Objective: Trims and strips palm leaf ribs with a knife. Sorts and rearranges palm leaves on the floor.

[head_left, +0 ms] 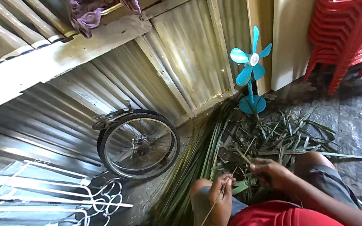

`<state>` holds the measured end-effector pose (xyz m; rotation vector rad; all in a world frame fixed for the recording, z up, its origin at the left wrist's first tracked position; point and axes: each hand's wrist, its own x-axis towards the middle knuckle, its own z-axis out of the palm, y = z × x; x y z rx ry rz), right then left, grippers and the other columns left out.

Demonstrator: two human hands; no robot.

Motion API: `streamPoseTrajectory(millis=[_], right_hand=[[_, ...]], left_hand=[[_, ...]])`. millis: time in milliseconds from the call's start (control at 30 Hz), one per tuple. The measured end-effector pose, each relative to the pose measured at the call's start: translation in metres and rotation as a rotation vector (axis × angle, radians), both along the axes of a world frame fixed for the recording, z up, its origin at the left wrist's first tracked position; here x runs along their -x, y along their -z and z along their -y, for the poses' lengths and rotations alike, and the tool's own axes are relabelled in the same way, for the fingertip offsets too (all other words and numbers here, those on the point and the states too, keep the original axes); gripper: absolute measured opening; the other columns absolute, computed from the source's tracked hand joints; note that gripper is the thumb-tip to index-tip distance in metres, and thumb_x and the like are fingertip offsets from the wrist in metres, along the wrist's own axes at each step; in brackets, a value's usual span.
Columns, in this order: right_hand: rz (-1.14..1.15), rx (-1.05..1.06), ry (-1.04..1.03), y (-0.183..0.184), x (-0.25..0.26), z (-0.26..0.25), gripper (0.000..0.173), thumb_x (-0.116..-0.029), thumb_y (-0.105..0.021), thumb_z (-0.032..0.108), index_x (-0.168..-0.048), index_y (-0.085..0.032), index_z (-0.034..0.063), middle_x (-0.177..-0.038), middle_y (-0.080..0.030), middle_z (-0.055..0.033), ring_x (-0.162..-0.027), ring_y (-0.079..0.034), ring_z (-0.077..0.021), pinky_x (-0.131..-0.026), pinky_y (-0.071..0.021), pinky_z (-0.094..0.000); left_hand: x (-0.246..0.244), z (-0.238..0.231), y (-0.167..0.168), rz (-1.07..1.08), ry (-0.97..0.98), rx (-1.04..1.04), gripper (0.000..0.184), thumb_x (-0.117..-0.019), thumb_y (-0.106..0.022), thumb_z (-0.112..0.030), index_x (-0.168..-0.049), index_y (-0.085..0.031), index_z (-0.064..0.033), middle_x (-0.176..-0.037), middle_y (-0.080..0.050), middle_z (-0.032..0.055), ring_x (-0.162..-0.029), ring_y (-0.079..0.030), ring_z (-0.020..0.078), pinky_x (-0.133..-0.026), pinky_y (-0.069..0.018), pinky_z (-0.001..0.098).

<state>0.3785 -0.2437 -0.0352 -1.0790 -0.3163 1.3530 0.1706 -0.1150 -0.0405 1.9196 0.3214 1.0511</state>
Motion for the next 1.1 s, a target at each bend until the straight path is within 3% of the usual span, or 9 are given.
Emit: streamPoseTrajectory(millis=[133,267,467,600,700,767,867,967,1100], right_hand=[[-0.123,-0.074,-0.118,-0.011,0.021,-0.007,0.042,-0.0972,-0.064,0.018,-0.139,-0.056,0.0149,-0.072,-0.057,0.0009,-0.051,-0.047,-0.0066,-0.046,-0.0423,-0.0230],[-0.165,-0.105,-0.083,-0.013,0.019,-0.007,0.038,-0.0967,-0.063,0.017,-0.134,-0.058,0.0134,-0.072,-0.057,0.0009,-0.049,-0.047,-0.0057,-0.044,-0.0414,-0.0217],[-0.171,0.019,0.225,-0.014,-0.006,-0.014,0.036,-0.1016,-0.060,0.020,-0.137,-0.056,0.0131,-0.073,-0.055,0.0002,-0.051,-0.048,-0.0077,-0.044,-0.0424,-0.0240],[-0.093,0.097,0.536,-0.001,-0.045,-0.017,0.038,-0.0998,-0.065,0.021,-0.137,-0.059,0.0128,-0.075,-0.056,-0.0008,-0.052,-0.047,-0.0091,-0.045,-0.0422,-0.0260],[-0.043,0.121,0.623,0.006,-0.068,-0.011,0.042,-0.0995,-0.066,0.021,-0.140,-0.058,0.0134,-0.076,-0.056,-0.0023,-0.051,-0.046,-0.0098,-0.044,-0.0408,-0.0267],[0.002,0.120,0.547,0.002,-0.058,-0.005,0.040,-0.0994,-0.066,0.018,-0.138,-0.059,0.0099,-0.079,-0.058,-0.0034,-0.053,-0.047,-0.0100,-0.045,-0.0411,-0.0262],[0.057,0.062,0.260,-0.006,-0.021,-0.001,0.040,-0.0994,-0.065,0.016,-0.138,-0.057,0.0081,-0.080,-0.060,-0.0032,-0.052,-0.048,-0.0085,-0.045,-0.0433,-0.0250],[0.036,-0.012,0.022,-0.008,0.011,-0.005,0.046,-0.0952,-0.069,0.012,-0.139,-0.057,0.0093,-0.079,-0.063,-0.0035,-0.050,-0.049,-0.0080,-0.045,-0.0444,-0.0247],[-0.074,-0.041,-0.019,-0.009,0.021,-0.010,0.049,-0.0932,-0.070,0.009,-0.140,-0.057,0.0093,-0.083,-0.065,-0.0052,-0.050,-0.050,-0.0083,-0.044,-0.0435,-0.0242]], left_hand=[[-0.011,-0.001,0.009,0.004,-0.003,0.054,0.007,-0.0942,-0.064,0.002,-0.099,-0.069,0.0024,-0.102,-0.075,0.0109,-0.088,-0.074,0.0167,-0.079,-0.0643,0.0319],[-0.009,0.002,0.005,0.032,0.039,0.163,0.007,-0.0959,-0.062,0.000,-0.098,-0.069,0.0022,-0.106,-0.074,0.0144,-0.089,-0.075,0.0204,-0.079,-0.0646,0.0344],[0.004,0.011,-0.007,0.067,0.121,0.145,0.007,-0.0995,-0.063,-0.003,-0.101,-0.069,-0.0007,-0.113,-0.074,0.0154,-0.087,-0.077,0.0259,-0.079,-0.0670,0.0394],[0.013,0.017,-0.013,0.074,0.076,0.177,0.007,-0.0984,-0.061,0.001,-0.100,-0.068,-0.0003,-0.113,-0.075,0.0157,-0.087,-0.077,0.0265,-0.079,-0.0667,0.0389],[0.014,0.017,-0.017,0.090,0.008,0.301,0.010,-0.0991,-0.058,0.004,-0.095,-0.065,-0.0014,-0.108,-0.076,0.0140,-0.085,-0.077,0.0240,-0.078,-0.0661,0.0367],[0.012,0.014,-0.016,0.126,-0.027,0.493,0.012,-0.1001,-0.055,0.005,-0.095,-0.064,-0.0002,-0.101,-0.076,0.0167,-0.085,-0.077,0.0259,-0.079,-0.0651,0.0384],[0.000,0.016,-0.019,0.176,-0.052,0.799,0.013,-0.1009,-0.050,0.006,-0.093,-0.060,0.0012,-0.098,-0.075,0.0194,-0.085,-0.076,0.0284,-0.080,-0.0643,0.0405],[-0.011,0.018,-0.016,0.164,-0.062,0.975,0.009,-0.1014,-0.052,0.004,-0.095,-0.057,0.0010,-0.098,-0.075,0.0189,-0.085,-0.076,0.0275,-0.080,-0.0641,0.0399],[-0.015,0.020,-0.016,0.166,-0.080,1.186,0.009,-0.1038,-0.047,0.003,-0.100,-0.054,0.0007,-0.098,-0.073,0.0177,-0.086,-0.075,0.0260,-0.080,-0.0638,0.0381]])
